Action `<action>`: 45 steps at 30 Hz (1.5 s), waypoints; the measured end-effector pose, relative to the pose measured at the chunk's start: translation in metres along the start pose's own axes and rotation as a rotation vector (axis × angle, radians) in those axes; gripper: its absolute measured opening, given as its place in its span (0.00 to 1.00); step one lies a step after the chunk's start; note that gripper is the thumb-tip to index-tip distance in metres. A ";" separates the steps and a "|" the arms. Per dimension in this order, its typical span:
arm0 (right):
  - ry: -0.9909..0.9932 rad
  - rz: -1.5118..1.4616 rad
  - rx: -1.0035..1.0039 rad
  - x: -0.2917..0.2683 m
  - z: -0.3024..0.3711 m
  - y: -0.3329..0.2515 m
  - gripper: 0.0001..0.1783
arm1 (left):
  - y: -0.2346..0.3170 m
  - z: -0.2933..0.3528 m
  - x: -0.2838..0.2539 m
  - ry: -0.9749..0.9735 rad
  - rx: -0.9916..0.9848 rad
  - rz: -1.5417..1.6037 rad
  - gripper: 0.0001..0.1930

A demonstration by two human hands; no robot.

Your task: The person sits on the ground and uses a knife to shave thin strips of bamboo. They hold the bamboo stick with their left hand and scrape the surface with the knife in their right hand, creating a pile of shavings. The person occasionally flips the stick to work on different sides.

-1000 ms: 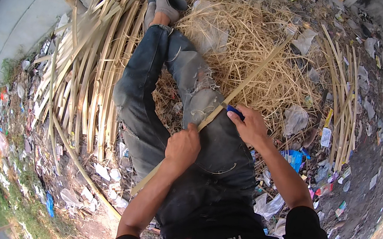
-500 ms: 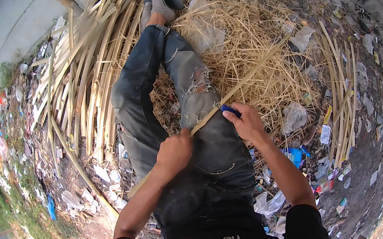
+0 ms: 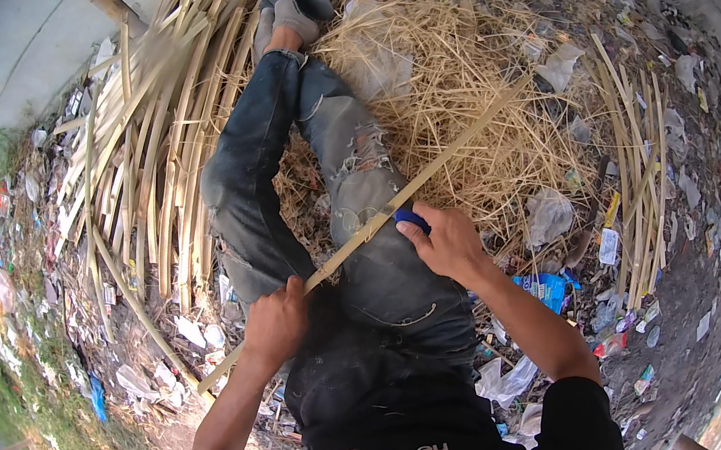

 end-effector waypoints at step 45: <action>0.340 -1.188 0.674 -0.014 -0.050 0.136 0.21 | -0.250 0.144 -0.013 -0.026 -0.104 -0.145 0.07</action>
Point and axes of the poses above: each hand's wrist, its own z-axis away from the middle knuckle, its own x-axis out of the palm, y = z × x, the point moved 7 cm from there along -z, towards the middle knuckle, and after that the axes turned 8 degrees about y, right-handed, at the moved point
